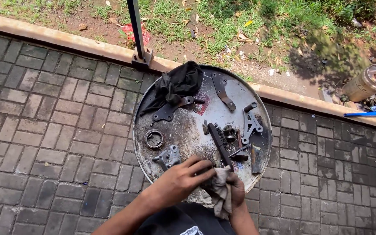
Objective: The person cleans a small metal mechanical part using a cloth and a wire brush. They wipe the part with the cloth, then scrub it with the brush, and repeat the process to remove dirt and grime.
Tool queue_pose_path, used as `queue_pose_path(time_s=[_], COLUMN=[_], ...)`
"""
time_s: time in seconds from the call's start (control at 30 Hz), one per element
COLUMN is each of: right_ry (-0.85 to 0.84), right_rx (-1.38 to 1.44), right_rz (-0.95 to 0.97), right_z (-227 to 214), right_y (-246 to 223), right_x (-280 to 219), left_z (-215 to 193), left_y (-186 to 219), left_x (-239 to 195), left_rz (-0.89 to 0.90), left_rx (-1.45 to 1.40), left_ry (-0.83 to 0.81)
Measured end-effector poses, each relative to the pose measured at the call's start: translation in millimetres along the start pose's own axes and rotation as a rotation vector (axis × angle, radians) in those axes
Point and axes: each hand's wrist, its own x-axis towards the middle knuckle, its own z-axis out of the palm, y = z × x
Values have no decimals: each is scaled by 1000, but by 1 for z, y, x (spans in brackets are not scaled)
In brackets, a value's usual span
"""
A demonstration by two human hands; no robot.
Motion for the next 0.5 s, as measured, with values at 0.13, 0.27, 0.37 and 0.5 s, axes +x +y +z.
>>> queue_pose_path(time_s=[0.13, 0.27, 0.37, 0.5], right_ry=[-44, 665, 741, 534], right_rx=[-196, -1158, -1593, -1929], right_rz=[-276, -574, -111, 306], right_z=[-12, 18, 70, 88], right_y=[-45, -54, -38, -45], right_x=[-19, -23, -18, -9], left_z=[-16, -24, -21, -3], left_y=[-37, -47, -45, -44], left_x=[-30, -49, -49, -41], left_rz=[-235, -678, -913, -938], left_rx=[68, -200, -455, -660], left_ry=[27, 50, 64, 159])
